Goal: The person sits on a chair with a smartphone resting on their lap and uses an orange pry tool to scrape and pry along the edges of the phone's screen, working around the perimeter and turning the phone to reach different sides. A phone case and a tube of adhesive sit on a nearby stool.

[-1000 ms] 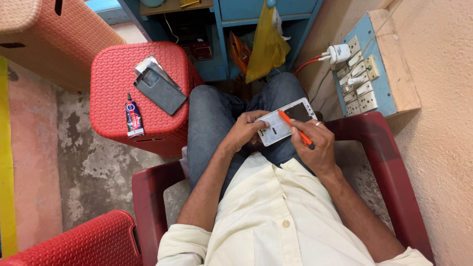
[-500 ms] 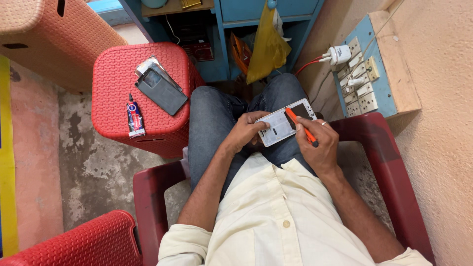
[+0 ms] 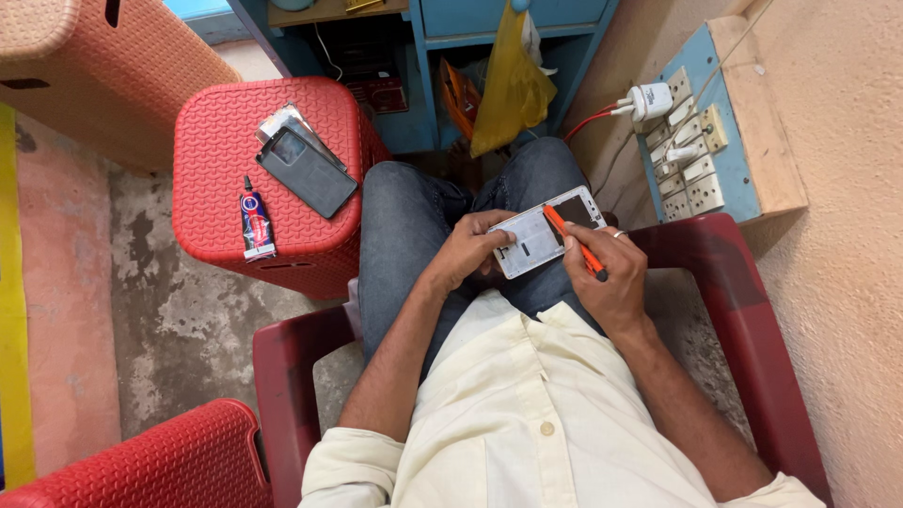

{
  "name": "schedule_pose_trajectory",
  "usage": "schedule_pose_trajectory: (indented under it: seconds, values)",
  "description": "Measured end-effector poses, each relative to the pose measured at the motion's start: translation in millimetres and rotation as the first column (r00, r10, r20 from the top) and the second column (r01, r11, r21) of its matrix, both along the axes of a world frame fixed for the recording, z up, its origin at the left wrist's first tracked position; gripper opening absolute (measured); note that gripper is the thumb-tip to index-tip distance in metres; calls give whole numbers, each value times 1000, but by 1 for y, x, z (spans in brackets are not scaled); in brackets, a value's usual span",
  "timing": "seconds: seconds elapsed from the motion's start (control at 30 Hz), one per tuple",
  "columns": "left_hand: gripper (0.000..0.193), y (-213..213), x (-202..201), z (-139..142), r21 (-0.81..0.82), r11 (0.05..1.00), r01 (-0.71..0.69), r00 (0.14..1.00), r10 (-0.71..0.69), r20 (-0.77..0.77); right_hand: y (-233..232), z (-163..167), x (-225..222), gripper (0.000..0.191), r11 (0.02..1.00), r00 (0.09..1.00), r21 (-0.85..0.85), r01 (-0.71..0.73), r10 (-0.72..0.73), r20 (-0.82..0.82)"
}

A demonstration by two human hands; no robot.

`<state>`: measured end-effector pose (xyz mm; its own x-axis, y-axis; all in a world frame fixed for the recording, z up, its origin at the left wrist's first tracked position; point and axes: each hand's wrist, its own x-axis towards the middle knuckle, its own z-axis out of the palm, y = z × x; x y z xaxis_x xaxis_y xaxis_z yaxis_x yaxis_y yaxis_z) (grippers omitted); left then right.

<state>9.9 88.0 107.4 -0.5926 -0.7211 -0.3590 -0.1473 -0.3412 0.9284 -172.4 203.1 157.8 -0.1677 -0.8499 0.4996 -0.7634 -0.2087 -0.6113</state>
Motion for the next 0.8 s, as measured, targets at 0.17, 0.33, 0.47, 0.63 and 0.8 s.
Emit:
schedule_pose_trajectory:
  seconds: [0.17,0.33,0.47,0.63,0.8]
  values:
    - [42,0,1,-1,17,1000,6,1000,-6,-27,0,-2,0,17,999,999,13,33,-33,9]
    - [42,0,1,-2,10,1000,6,999,-6,-31,0,-1,0,16,999,999,-9,31,-31,-8]
    - [42,0,2,-3,8,1000,3,999,-3,-36,0,-1,1,16,999,999,8,37,-37,3]
    - [42,0,2,-3,24,1000,4,999,-3,-44,0,-2,1,17,999,999,4,54,-54,5]
    - [43,-1,1,-2,10,1000,5,1000,-5,-30,0,-3,-1,16,1000,1000,-25,10,-11,-17]
